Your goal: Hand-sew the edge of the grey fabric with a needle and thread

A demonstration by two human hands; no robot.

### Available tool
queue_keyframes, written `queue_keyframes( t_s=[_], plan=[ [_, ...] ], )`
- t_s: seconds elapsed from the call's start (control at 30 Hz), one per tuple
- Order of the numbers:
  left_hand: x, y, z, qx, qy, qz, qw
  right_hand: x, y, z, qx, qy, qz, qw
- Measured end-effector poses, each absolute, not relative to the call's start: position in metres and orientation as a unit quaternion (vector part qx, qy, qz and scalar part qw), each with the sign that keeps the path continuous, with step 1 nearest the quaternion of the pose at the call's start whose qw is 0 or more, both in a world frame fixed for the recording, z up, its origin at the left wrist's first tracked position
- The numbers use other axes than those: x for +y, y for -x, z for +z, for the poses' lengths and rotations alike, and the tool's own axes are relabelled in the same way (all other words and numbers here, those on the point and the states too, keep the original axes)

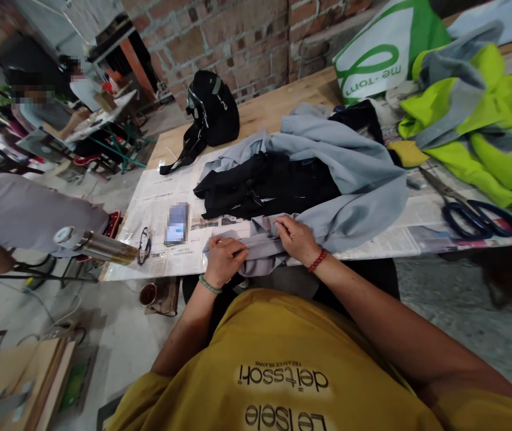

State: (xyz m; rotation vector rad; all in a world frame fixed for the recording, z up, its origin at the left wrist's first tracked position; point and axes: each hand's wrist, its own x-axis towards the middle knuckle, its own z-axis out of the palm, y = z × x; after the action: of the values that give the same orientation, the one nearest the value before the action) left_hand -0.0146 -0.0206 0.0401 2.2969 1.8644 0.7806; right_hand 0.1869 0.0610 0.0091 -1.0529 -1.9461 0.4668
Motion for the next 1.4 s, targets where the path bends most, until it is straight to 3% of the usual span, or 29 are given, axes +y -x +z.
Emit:
queue_keyframes(
  t_s=[0.13,0.27,0.47,0.6,0.97,1.4],
  plan=[
    [-0.022,0.013,0.038,0.587,-0.767,0.259,0.020,0.060,-0.187,0.011,-0.779,0.430,0.203,0.409],
    [-0.019,0.008,0.026,0.552,-0.770,0.304,0.099,0.058,-0.188,0.014,-0.766,0.439,0.230,0.410],
    [-0.013,0.008,0.011,0.560,-0.708,0.396,0.167,0.056,-0.192,0.024,-0.683,0.437,0.325,0.487],
    [-0.014,0.009,0.011,0.542,-0.691,0.438,0.193,0.046,-0.198,0.044,-0.662,0.420,0.324,0.530],
    [-0.015,0.009,0.015,0.541,-0.666,0.466,0.215,0.007,-0.182,0.026,-0.850,0.325,0.293,0.293],
    [-0.016,0.011,0.011,0.520,-0.681,0.475,0.201,0.012,-0.175,0.019,-0.885,0.360,0.216,0.200]
  ],
)
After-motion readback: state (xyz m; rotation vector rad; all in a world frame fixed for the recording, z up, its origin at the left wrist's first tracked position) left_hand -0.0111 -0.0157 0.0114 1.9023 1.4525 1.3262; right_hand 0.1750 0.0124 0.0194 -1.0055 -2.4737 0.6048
